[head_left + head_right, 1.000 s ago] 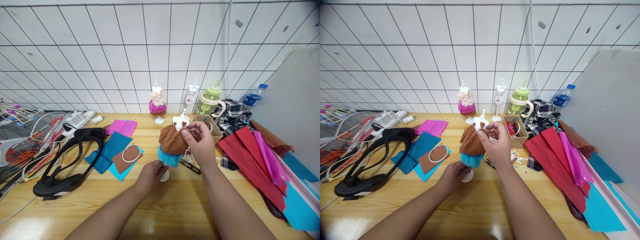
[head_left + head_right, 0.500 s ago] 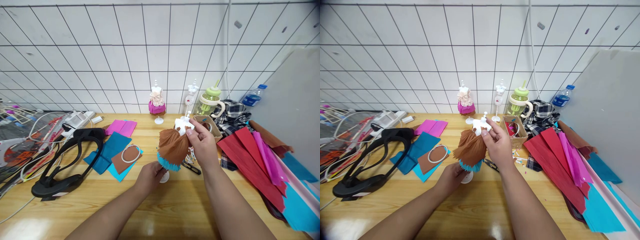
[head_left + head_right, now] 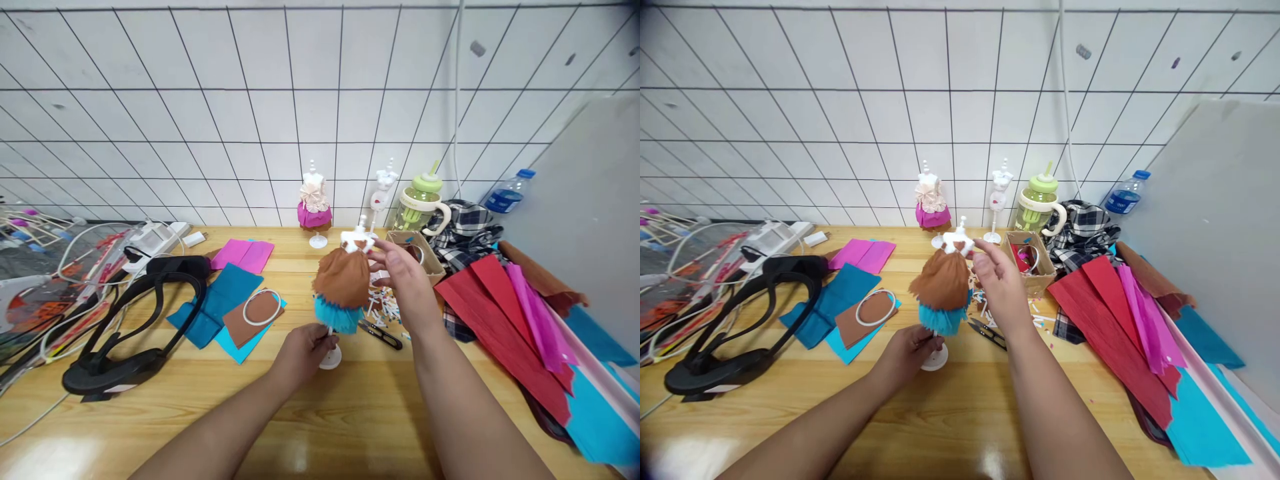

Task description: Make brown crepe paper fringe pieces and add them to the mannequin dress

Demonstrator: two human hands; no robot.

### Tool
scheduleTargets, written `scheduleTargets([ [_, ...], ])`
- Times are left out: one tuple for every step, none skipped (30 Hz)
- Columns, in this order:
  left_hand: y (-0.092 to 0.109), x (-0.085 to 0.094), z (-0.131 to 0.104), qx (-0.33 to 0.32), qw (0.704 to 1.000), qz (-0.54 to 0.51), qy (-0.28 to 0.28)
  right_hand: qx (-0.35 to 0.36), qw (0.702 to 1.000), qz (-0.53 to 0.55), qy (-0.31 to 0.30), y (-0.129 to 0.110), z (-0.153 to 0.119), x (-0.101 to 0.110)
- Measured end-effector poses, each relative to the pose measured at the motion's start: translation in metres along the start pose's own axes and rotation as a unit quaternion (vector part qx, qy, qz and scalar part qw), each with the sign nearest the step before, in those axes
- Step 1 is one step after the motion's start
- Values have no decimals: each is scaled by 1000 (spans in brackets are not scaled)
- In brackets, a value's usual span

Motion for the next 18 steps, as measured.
scheduleTargets([
  [-2, 0, 1, 10, 1000, -25, 4, -9, 1000, -13, -22, 1, 1, -1],
  [-4, 1, 1, 18, 999, -44, 8, -20, 998, -32, -41, 3, 1, -2],
  [-5, 1, 2, 23, 998, -57, 11, -32, 996, -55, -58, 4, 1, -4],
  [-6, 2, 2, 27, 997, -65, 14, -41, 993, -78, -75, 6, 1, -6],
  [-7, 2, 2, 28, 997, -70, 15, -45, 990, -98, -91, 7, 0, -8],
  [-7, 2, 2, 28, 997, -72, 15, -45, 987, -114, -105, 8, 0, -10],
  [-7, 1, 2, 28, 997, -74, 14, -42, 985, -127, -112, 8, 0, -12],
  [-8, 1, 2, 27, 997, -74, 12, -39, 983, -135, -115, 8, -1, -12],
  [-7, 0, 2, 25, 997, -73, 10, -35, 983, -140, -113, 8, -1, -12],
  [-7, 0, 2, 25, 997, -71, 8, -32, 984, -140, -108, 7, -1, -11],
  [-7, 0, 2, 25, 997, -68, 7, -29, 985, -137, -99, 7, 0, -9],
  [-7, -1, 2, 25, 997, -66, 5, -30, 987, -131, -91, 7, 0, -6],
  [-7, -1, 2, 26, 998, -65, 3, -32, 989, -121, -84, 7, 0, -4],
  [-6, -1, 3, 26, 998, -65, 2, -35, 990, -105, -82, 7, 0, -2],
  [-6, -1, 3, 25, 997, -67, 1, -38, 992, -86, -84, 7, 1, -2],
  [-6, -1, 3, 23, 997, -71, -2, -41, 993, -68, -89, 8, 1, -2],
  [-5, -1, 3, 21, 997, -77, -6, -43, 993, -53, -94, 9, 2, -2],
  [-5, -2, 2, 19, 996, -83, -11, -44, 993, -43, -97, 10, 3, -3],
])
Point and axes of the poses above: each hand's wrist, its own z-axis towards the middle knuckle, its own x-axis out of the back of the hand, y = z × x, the point moved 5 cm from there along z, towards the middle knuckle, and after that the axes turned 2 degrees about -x, right-handed, at the moved point
